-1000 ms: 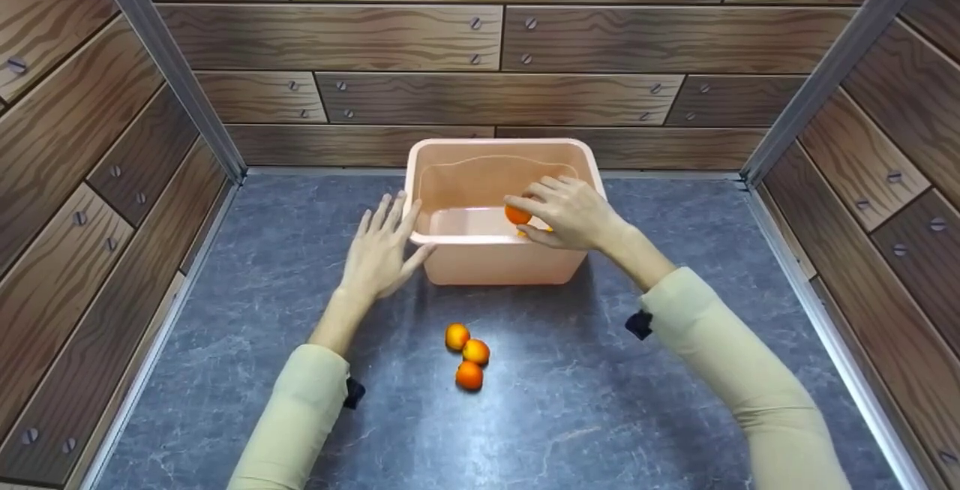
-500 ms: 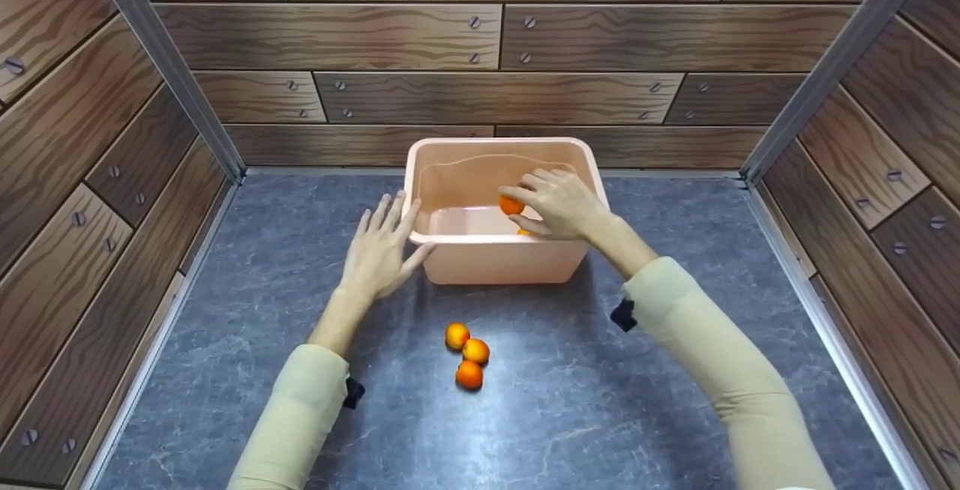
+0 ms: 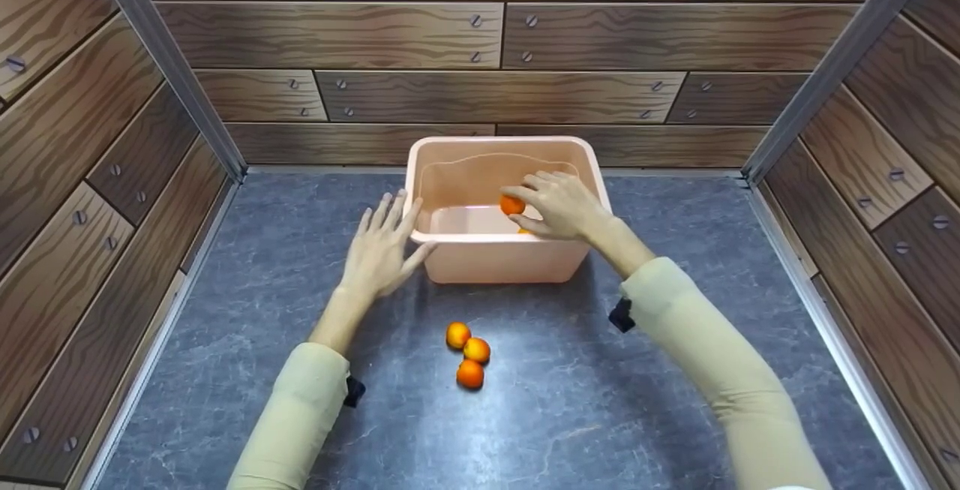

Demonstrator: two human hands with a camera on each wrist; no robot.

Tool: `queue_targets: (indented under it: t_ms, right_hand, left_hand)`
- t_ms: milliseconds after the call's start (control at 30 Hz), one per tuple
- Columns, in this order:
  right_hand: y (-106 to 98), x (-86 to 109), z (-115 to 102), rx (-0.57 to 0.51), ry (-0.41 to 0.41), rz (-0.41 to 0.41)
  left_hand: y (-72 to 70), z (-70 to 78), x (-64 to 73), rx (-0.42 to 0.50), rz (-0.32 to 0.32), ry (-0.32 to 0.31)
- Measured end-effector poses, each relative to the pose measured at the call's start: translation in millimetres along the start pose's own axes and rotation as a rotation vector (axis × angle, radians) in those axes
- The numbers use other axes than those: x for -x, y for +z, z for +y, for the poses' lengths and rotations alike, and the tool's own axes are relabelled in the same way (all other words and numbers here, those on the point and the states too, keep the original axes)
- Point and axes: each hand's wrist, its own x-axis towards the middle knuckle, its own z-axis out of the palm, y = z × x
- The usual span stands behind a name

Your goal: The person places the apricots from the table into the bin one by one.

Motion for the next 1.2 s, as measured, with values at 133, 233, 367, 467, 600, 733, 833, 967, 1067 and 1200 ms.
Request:
queue_targets:
  t_ms: [133,233,367,467,600,733,833,967,1067,1200]
  right_hand:
    - [-1.9,1.5,-2.3,0.016,-0.018,0.013]
    - [-4.3,2.9,-5.6,0.02,-0.047,0.031]
    - [-9.2,5.0,-10.4,0.035,-0.074,0.047]
    - [-12.9,7.0,-14.3,0.05,-0.093,0.053]
    - [-17.6,9.6,-21.9,0.058,-0.132,0.064]
    - [-21.2,12.2,-31.4,0.075,-0.174,0.092]
    - [-23.2,15.1,-38.6,0.084,-0.197,0.107]
    - [-25.0,20.7,-48.1,0.075,-0.224,0.096]
    - [-26.0,25.3,-55.3,0.082,-0.245,0.086]
    - [-25.5,32.3,-63.3,0.087,-0.264,0.086]
  left_hand:
    - [0.5,-0.3,0.1,0.005,0.003,0.002]
    - [0.8,-0.9,0.0,0.005,0.004,-0.002]
    - [0.3,-1.0,-0.4,0.004,-0.002,-0.005]
    - [0.6,-1.0,-0.6,0.002,0.002,-0.001]
    - [1.2,-1.0,-0.3,-0.007,0.008,0.0]
    - [1.0,-0.6,-0.3,-0.01,0.006,-0.003]
    - [0.9,-0.3,-0.4,-0.012,0.002,-0.005]
    - [0.6,0.1,-0.3,-0.012,0.0,-0.007]
    - [0.0,0.6,-0.4,-0.003,-0.003,-0.007]
    - [0.1,0.6,-0.8,0.004,-0.007,-0.007]
